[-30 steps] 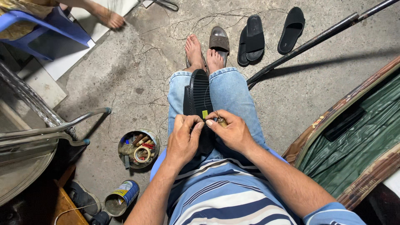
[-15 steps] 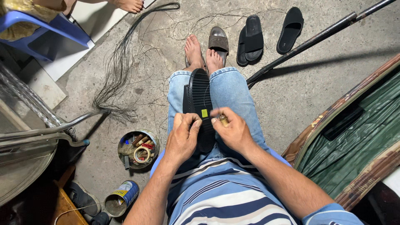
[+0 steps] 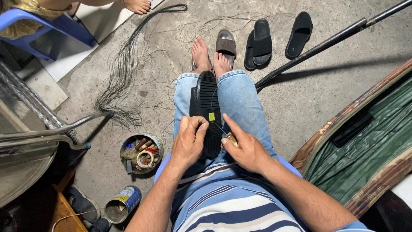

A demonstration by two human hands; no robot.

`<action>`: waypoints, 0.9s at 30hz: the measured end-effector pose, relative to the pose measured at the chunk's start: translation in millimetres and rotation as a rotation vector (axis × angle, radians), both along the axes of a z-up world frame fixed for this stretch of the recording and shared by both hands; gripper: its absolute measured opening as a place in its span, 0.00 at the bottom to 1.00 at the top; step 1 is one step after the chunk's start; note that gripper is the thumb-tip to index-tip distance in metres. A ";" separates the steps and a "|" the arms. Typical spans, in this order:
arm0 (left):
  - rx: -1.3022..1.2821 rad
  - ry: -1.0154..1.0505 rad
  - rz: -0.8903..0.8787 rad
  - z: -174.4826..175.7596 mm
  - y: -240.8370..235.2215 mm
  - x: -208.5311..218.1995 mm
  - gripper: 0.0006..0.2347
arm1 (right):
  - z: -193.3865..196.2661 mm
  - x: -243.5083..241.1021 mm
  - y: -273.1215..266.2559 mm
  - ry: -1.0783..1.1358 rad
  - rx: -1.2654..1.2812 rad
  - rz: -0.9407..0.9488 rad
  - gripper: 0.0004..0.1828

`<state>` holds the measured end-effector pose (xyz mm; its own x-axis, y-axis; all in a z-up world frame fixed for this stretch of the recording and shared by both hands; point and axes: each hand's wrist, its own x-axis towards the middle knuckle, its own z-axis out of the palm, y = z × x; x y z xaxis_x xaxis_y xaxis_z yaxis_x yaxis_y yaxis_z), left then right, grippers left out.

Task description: The person sits on a blue plastic chair and sews a black slipper resting on their lap using a needle and thread. They repeatedly push the needle through the slipper's strap and pull the thread tight to secure the stitching.

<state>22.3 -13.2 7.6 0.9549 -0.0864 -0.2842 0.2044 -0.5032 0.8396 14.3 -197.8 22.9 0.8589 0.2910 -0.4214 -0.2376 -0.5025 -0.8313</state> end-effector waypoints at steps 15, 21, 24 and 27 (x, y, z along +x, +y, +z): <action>0.067 -0.165 -0.071 -8.1 -0.3 -7.9 0.09 | -33.2 13.2 25.8 -0.076 0.275 -0.229 0.22; 0.125 -0.156 -0.048 -16.4 6.0 -3.6 0.09 | -118.2 29.5 -90.8 -0.205 0.449 -0.557 0.06; 0.146 -0.148 -0.032 -17.3 7.0 -11.6 0.10 | -199.3 49.3 -359.9 -0.376 0.163 -0.992 0.10; 0.130 -0.293 -0.047 -10.4 -8.1 -13.6 0.10 | -97.5 77.0 -389.5 -0.527 0.267 -1.192 0.13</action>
